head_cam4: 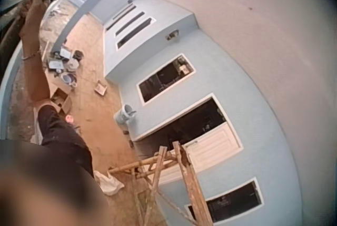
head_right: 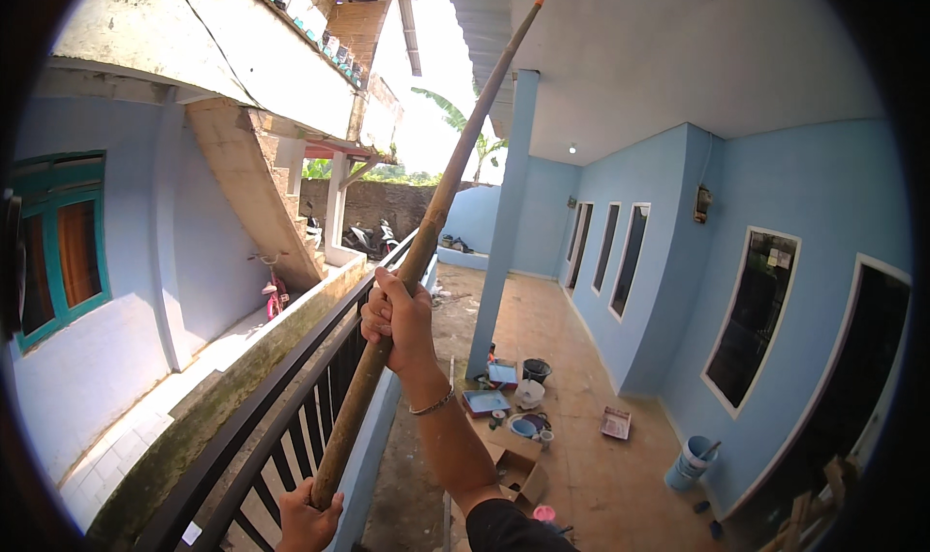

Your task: The person holds a long bamboo pole with a paint roller attached to the end and repeatedly rolls the ceiling of a covered outdoor corridor. The person moves the roller back and forth along the ceiling surface while standing on the tiled floor.

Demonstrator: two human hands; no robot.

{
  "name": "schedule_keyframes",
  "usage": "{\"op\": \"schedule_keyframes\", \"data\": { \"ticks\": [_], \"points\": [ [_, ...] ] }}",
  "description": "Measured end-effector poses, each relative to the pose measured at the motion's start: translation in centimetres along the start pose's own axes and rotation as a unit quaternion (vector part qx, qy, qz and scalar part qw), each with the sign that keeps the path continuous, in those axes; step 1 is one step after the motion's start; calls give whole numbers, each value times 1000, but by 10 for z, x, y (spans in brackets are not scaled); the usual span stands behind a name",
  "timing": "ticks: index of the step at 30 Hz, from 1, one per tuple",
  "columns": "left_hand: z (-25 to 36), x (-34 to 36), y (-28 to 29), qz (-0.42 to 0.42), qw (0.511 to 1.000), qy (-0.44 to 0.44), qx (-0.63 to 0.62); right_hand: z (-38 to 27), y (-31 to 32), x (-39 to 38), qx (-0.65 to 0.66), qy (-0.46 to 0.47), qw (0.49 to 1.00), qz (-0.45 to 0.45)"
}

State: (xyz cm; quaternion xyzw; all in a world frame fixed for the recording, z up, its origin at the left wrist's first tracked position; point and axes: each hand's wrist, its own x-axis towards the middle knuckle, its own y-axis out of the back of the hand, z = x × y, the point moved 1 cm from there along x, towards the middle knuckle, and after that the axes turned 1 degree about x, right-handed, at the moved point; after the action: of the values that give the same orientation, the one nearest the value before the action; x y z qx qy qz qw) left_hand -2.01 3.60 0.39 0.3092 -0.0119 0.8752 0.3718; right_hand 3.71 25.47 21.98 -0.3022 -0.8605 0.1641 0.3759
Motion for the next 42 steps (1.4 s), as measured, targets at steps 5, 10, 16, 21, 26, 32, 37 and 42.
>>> {"op": "schedule_keyframes", "data": {
  "ticks": [5,10,16,21,26,32,37,42],
  "points": [
    [11,74,-55,-32,998,34,38,-30,59,80,8,3,1000,-14],
    [12,167,-127,-38,996,31,77,-59,136,179,14,2,1000,-16],
    [12,289,-229,-25,999,-37,20,-104,234,309,36,-21,999,-30],
    [18,379,-294,-28,996,-56,61,-136,302,402,48,-30,998,-27],
    [-2,405,-319,-35,997,-56,33,-130,327,427,34,-30,999,-21],
    [-81,324,-270,-25,997,-48,63,-51,293,329,-12,-33,999,-7],
    [-137,207,-188,-16,999,-23,36,19,216,200,-12,-29,999,-21],
    [-172,79,-110,-48,994,72,60,79,137,63,-41,-34,998,41]
  ]
}}
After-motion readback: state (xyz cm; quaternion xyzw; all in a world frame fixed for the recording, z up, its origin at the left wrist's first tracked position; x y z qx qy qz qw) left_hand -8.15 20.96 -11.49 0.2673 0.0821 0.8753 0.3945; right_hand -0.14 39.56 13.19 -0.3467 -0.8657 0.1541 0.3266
